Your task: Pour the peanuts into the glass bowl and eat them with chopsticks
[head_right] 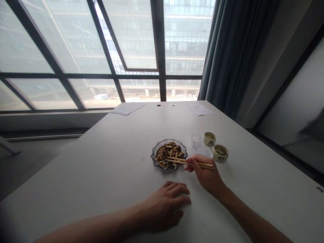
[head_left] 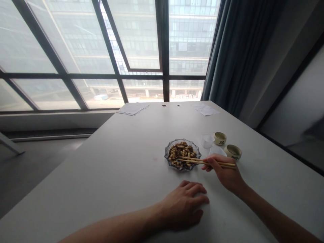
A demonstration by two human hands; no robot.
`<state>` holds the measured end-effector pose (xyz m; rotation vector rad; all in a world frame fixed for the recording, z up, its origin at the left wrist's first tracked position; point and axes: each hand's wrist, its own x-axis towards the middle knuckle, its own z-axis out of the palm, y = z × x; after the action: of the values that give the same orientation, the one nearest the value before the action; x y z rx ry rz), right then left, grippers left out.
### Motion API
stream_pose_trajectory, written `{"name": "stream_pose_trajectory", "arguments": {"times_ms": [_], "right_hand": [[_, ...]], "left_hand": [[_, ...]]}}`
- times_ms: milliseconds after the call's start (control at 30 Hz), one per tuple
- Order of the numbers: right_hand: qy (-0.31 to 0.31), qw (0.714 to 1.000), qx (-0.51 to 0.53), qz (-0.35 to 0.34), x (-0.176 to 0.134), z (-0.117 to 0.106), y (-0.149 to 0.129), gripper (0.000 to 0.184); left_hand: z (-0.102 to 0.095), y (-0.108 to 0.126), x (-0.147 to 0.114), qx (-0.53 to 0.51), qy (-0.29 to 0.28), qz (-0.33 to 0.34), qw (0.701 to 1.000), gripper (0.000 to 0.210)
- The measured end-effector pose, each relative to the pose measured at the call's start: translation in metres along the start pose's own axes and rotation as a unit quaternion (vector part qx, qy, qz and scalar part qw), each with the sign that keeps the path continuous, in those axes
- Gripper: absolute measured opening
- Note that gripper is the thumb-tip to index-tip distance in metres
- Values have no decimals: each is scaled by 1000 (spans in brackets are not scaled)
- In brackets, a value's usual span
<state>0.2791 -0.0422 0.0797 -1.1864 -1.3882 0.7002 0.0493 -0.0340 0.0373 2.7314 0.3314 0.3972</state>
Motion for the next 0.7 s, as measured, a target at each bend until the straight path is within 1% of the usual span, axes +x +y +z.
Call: {"name": "stream_pose_trajectory", "arguments": {"times_ms": [67,133,267,333,533,700], "right_hand": [[-2,1000,-9,2,3,-5,-2,37],[-16,1000,-7,11,4,-8,-1,38],[-44,999,-9,21,5,-8,6,39],[-41,999,-7,25,4,-6,10,41],[-4,999,25,26,2,-2,15,45],[-26,1000,3,7,1,-1,10,39]], "left_hand": [[0,0,0,-1,0,2,1000,36],[0,-1,0,-2,1,2,1000,36],[0,0,1,-3,-1,0,1000,36],[0,0,0,-4,-2,1,1000,36],[0,0,1,-4,0,0,1000,35],[-1,0,1,-5,-2,-1,1000,35]]}}
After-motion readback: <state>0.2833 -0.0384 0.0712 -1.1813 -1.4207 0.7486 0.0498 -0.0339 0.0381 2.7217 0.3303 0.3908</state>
